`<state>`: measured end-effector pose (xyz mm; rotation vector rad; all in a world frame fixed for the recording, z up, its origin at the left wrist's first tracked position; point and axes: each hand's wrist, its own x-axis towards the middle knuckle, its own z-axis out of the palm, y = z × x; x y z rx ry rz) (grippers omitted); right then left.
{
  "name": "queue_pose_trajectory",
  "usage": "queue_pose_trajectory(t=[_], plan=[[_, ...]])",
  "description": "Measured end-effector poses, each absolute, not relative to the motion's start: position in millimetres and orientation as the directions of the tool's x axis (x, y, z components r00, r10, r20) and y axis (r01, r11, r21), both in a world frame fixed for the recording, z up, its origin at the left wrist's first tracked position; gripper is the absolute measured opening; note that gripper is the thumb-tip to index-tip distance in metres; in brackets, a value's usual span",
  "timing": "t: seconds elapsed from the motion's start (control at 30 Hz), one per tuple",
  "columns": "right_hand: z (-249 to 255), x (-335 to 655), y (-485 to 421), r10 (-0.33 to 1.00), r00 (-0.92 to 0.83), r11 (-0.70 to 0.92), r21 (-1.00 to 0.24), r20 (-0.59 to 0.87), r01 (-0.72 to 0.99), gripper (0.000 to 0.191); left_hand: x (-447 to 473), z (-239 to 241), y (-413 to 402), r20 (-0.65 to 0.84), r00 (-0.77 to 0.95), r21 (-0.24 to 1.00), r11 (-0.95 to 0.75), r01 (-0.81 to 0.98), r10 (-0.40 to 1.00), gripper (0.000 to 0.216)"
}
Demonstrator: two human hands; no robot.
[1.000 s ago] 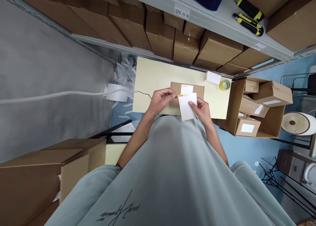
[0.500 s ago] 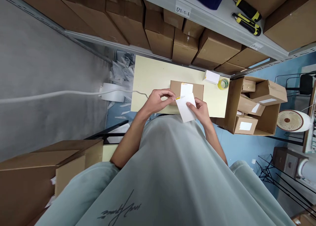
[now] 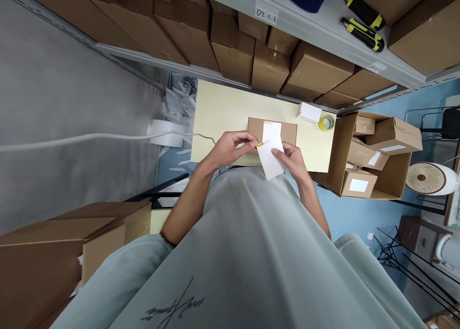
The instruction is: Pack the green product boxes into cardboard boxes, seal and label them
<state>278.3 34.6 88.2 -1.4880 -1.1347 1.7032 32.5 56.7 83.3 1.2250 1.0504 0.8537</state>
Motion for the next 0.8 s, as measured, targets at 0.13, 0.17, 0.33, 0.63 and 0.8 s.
queue_pose_trajectory(t=[0.13, 0.17, 0.33, 0.63, 0.8], plan=[[75.6, 267.7, 36.1, 0.944, -0.098, -0.296, -0.940, -0.315, 0.168, 0.057, 37.0, 82.5, 54.2, -0.159, 0.331, 0.984, 0.175, -0.019, 0.930, 0.037], [74.5, 263.7, 35.2, 0.972, -0.023, -0.224, -0.948, -0.235, 0.228, 0.056, 38.6, 81.5, 53.3, -0.156, 0.324, 0.984, 0.174, -0.028, 0.933, 0.037], [87.4, 244.5, 24.6, 0.998, 0.034, 0.030, -0.901, 0.049, 0.432, 0.025, 45.2, 73.8, 49.4, -0.146, 0.261, 0.986, 0.162, -0.041, 0.954, 0.038], [99.1, 226.1, 19.0, 0.999, -0.001, 0.043, -0.885, 0.048, 0.463, 0.018, 44.3, 69.4, 49.3, -0.125, 0.250, 0.992, 0.129, 0.003, 0.960, 0.023], [100.9, 222.9, 19.8, 1.000, 0.024, -0.012, -0.896, -0.002, 0.443, 0.021, 40.7, 71.0, 50.8, -0.111, 0.258, 0.994, 0.108, 0.026, 0.960, 0.018]])
